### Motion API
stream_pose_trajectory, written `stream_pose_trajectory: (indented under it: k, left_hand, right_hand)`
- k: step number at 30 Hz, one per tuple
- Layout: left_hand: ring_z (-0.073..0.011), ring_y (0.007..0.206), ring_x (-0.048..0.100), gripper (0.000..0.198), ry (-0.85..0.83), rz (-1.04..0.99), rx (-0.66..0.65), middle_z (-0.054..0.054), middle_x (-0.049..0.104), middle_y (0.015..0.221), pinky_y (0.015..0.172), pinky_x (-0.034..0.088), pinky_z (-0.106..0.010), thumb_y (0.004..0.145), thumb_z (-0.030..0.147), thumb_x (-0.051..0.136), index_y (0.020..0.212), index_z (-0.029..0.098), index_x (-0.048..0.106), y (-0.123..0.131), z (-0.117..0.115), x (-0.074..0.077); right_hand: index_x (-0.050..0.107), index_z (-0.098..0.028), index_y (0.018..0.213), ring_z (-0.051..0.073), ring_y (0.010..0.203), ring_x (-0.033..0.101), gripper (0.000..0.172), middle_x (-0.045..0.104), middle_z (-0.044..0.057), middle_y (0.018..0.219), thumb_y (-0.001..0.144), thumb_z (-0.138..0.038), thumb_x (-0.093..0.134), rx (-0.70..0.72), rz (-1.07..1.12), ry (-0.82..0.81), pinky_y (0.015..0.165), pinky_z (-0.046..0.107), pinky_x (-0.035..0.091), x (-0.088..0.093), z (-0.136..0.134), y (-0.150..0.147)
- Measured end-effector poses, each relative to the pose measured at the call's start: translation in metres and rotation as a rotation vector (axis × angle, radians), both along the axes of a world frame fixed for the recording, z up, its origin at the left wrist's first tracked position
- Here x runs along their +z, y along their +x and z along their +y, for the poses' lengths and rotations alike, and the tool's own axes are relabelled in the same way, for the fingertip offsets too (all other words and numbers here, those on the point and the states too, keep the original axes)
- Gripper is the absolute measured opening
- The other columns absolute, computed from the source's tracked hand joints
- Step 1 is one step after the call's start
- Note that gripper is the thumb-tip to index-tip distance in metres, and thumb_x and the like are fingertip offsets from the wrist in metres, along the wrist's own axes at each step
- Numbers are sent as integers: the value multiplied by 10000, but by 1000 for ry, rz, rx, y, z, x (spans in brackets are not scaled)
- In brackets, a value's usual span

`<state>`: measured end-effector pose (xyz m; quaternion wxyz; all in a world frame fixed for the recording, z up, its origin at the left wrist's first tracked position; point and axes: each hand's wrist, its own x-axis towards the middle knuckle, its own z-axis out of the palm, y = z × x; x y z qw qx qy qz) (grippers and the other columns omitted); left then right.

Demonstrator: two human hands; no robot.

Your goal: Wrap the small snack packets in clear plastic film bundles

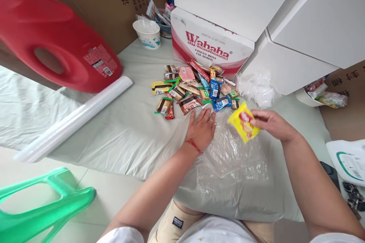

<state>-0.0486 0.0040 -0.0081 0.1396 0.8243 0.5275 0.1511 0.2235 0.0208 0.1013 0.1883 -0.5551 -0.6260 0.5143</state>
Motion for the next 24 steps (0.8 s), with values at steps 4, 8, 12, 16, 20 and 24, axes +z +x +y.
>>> stream_pose_trajectory:
  k: [4, 8, 12, 16, 20, 24]
  left_hand:
    - [-260, 1562, 345, 532, 3, 3, -5, -88, 403, 1677, 1282, 163, -645, 1084, 356, 279, 1551, 213, 490, 0, 0, 0]
    - [-277, 1560, 350, 530, -3, 3, -3, -93, 400, 1679, 1280, 176, -640, 1077, 354, 299, 1552, 228, 495, 0, 1, 0]
    - [-274, 1560, 349, 533, 12, -9, 2, -91, 405, 1677, 1282, 176, -625, 1077, 353, 293, 1554, 230, 496, 1, 0, -2]
    - [-270, 1552, 360, 529, 17, -8, 6, -92, 414, 1672, 1281, 161, -635, 1080, 351, 290, 1547, 217, 499, 1, 0, -3]
    - [-280, 1545, 368, 524, -2, -1, 2, -96, 428, 1664, 1278, 170, -639, 1072, 341, 311, 1547, 223, 497, 0, 1, -1]
    - [-277, 1542, 372, 519, -11, -11, 7, -92, 445, 1654, 1275, 185, -634, 1066, 332, 331, 1551, 243, 493, 0, 2, 2]
  right_hand:
    - [798, -220, 1172, 198, 902, 703, 450, 728, 72, 1039, 940, -576, 650, 537, -160, -92, 775, 286, 560, 2, -16, -16]
    - [770, -246, 1252, 217, 936, 716, 484, 744, 78, 1100, 939, -586, 629, 591, -309, 84, 835, 318, 567, -9, 1, -39]
    - [757, -224, 1247, 241, 926, 715, 448, 767, 72, 1081, 920, -511, 650, 477, -480, 277, 851, 349, 549, -11, 33, -56]
    - [755, -183, 1185, 233, 878, 690, 316, 765, 65, 980, 978, -334, 570, 364, -621, 429, 836, 351, 515, -10, 75, -95]
    - [689, -120, 1285, 354, 1239, 557, 389, 692, 186, 1255, 991, -354, 590, 361, -780, 705, 1014, 469, 452, -26, 116, -156]
    - [631, -44, 1322, 407, 1344, 436, 560, 629, 243, 1352, 909, -411, 724, 369, -856, 741, 1093, 547, 392, -45, 143, -202]
